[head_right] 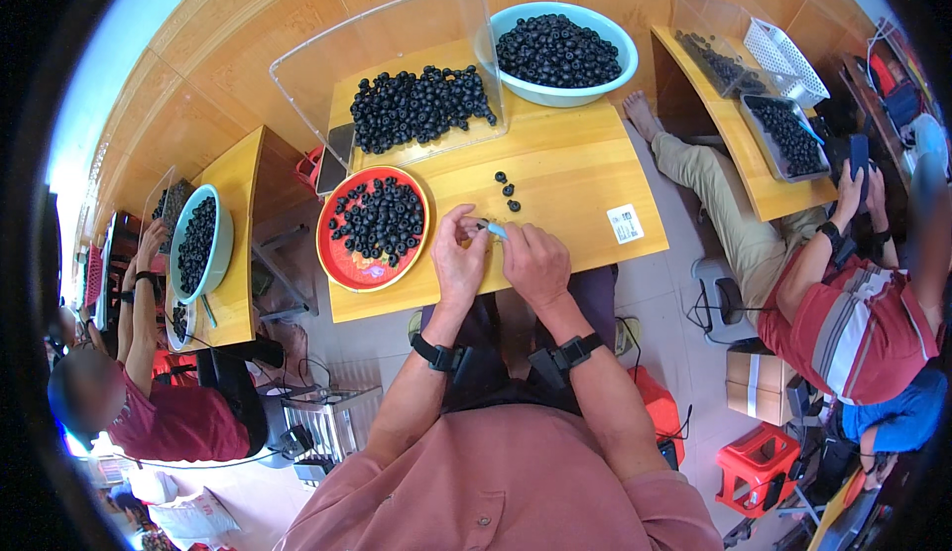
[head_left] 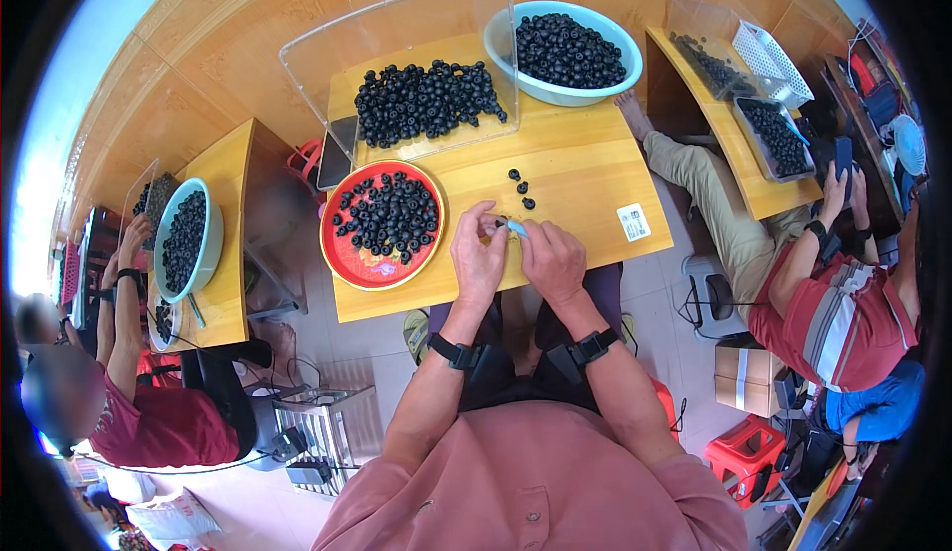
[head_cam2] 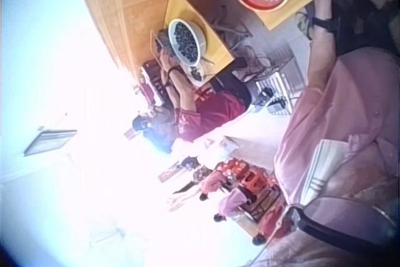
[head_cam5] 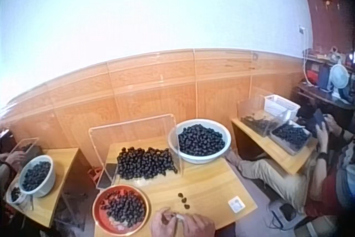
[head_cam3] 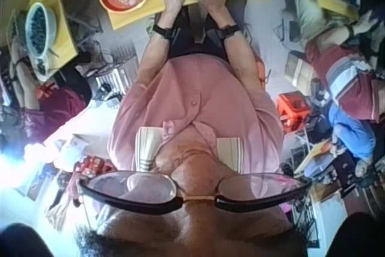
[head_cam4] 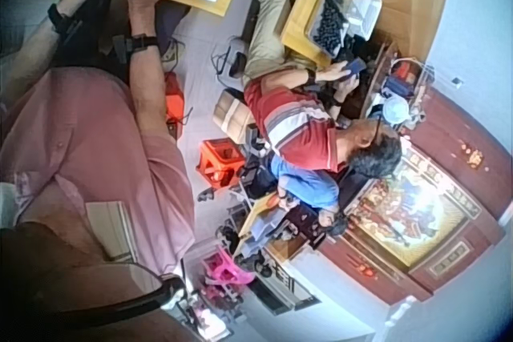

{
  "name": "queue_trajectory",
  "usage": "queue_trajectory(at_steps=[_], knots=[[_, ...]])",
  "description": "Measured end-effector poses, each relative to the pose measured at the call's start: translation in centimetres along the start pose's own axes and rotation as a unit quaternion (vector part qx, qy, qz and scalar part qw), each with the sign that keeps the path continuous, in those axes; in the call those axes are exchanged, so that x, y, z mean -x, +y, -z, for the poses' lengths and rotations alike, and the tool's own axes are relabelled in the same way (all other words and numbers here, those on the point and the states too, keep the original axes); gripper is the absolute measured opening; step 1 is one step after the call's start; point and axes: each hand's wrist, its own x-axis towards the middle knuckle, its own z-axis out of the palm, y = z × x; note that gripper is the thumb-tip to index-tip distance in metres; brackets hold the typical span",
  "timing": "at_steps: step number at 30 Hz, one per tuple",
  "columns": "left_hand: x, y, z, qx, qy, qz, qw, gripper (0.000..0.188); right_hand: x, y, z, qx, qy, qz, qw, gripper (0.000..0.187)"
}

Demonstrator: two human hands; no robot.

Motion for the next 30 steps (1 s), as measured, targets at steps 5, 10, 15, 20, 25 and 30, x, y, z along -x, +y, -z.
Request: queue_trajectory(at_steps=[5, 10, 15, 20, 25, 30], knots=[[0.0, -0.2, -0.1, 0.027, -0.002, 0.024, 0.999, 0.043, 0.1, 0.0, -0.1, 0.000, -0.006, -0.001, 1.000, 0.012], [0.1, -0.7, -0.3, 0.066, 0.025, 0.038, 0.997, 0.039, 0.0, 0.0, -0.2, 0.003, -0.007, -0.007, 1.000, 0.011], [0.3, -0.8, 0.0, 0.073, 0.022, 0.054, 0.996, 0.036, -0.2, 0.0, -0.3, 0.025, -0.013, -0.049, 0.998, 0.011], [0.0, 0.3, 0.3, 0.011, 0.020, -0.002, 1.000, 0.030, -0.1, 0.0, -0.2, 0.031, -0.010, -0.044, 0.999, 0.013], [-0.1, 0.4, 0.5, -0.019, 0.032, -0.045, 0.998, 0.021, -0.1, 0.1, -0.5, 0.028, 0.000, -0.045, 0.999, 0.015], [-0.1, 0.1, 0.6, -0.048, 0.042, -0.084, 0.994, 0.020, -0.4, 1.5, -0.9, -0.019, 0.003, -0.092, 0.996, 0.013]])
